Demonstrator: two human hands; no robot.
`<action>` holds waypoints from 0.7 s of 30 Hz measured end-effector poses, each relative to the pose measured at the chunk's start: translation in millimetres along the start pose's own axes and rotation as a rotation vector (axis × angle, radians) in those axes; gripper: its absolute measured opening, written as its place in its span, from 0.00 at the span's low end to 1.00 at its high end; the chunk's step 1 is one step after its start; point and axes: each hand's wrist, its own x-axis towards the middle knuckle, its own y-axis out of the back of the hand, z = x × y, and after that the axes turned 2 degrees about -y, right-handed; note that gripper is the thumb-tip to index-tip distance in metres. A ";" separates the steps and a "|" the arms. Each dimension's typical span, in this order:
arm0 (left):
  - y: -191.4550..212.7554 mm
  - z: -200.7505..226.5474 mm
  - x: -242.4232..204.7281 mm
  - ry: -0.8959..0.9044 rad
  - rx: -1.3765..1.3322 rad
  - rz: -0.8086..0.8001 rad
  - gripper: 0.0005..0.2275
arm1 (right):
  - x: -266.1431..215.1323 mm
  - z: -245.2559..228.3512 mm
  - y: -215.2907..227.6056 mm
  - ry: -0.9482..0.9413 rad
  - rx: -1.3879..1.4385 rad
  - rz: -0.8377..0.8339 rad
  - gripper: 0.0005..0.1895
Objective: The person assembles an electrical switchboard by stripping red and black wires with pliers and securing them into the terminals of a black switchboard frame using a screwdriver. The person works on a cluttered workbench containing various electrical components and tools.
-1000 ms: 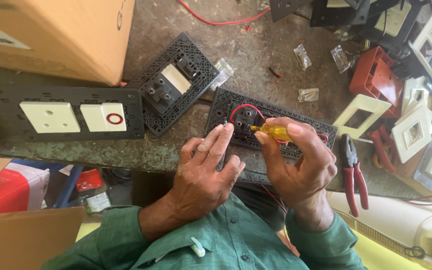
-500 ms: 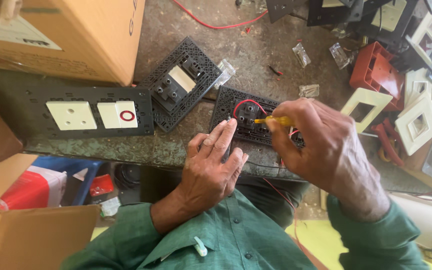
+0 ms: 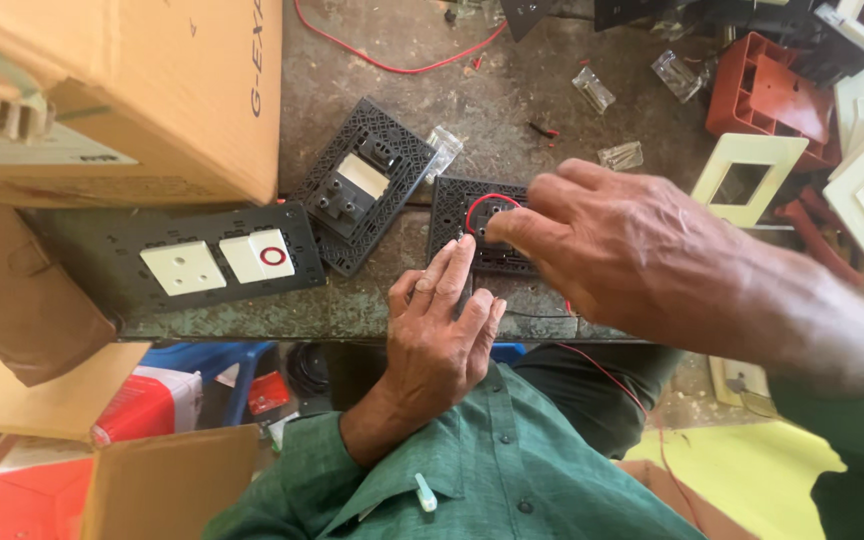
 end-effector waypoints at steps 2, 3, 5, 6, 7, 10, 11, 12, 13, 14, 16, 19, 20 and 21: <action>-0.3 0.0 0.9 -0.003 -0.003 -0.001 0.08 | 0.8 3.0 2.8 0.019 -0.054 -0.032 0.23; 0.0 0.2 0.8 -0.001 -0.005 -0.004 0.08 | 0.7 3.9 4.7 0.026 -0.081 -0.049 0.24; -0.1 0.6 1.1 0.002 -0.011 -0.008 0.08 | 2.7 4.2 6.9 -0.214 -0.036 -0.381 0.18; -0.8 0.4 1.8 0.000 -0.012 -0.008 0.08 | 2.8 4.2 7.4 -0.335 -0.011 -0.548 0.16; -1.0 0.4 1.9 0.002 -0.011 -0.008 0.08 | 2.1 3.5 7.0 -0.223 0.003 -0.372 0.17; -1.1 0.3 1.9 0.003 -0.017 -0.006 0.08 | 1.3 2.4 3.9 -0.020 0.006 -0.033 0.18; -1.3 0.7 1.7 0.003 -0.020 -0.004 0.08 | 2.4 2.6 3.5 -0.036 -0.014 -0.050 0.16; -1.5 1.0 1.6 0.006 -0.017 -0.003 0.08 | 3.7 2.6 3.7 -0.053 -0.033 -0.066 0.16; -2.1 1.3 1.9 0.009 -0.015 -0.001 0.08 | 4.7 2.6 4.9 -0.071 -0.046 -0.155 0.13; -2.2 1.5 2.0 0.012 -0.012 0.002 0.08 | 5.5 2.8 6.5 -0.088 -0.061 -0.244 0.11; -1.1 1.5 2.2 0.009 -0.019 -0.002 0.08 | 5.7 1.7 9.1 -0.026 -0.049 -0.171 0.14; 0.4 2.0 1.6 0.011 -0.016 -0.012 0.08 | 3.8 -0.9 11.4 -0.015 -0.031 -0.081 0.23; 0.3 2.3 1.6 0.012 -0.014 -0.016 0.08 | 5.6 -0.9 10.9 -0.156 -0.063 -0.317 0.22; -0.3 2.5 2.2 0.011 -0.014 -0.012 0.08 | 6.0 -0.5 11.3 -0.300 -0.097 -0.552 0.21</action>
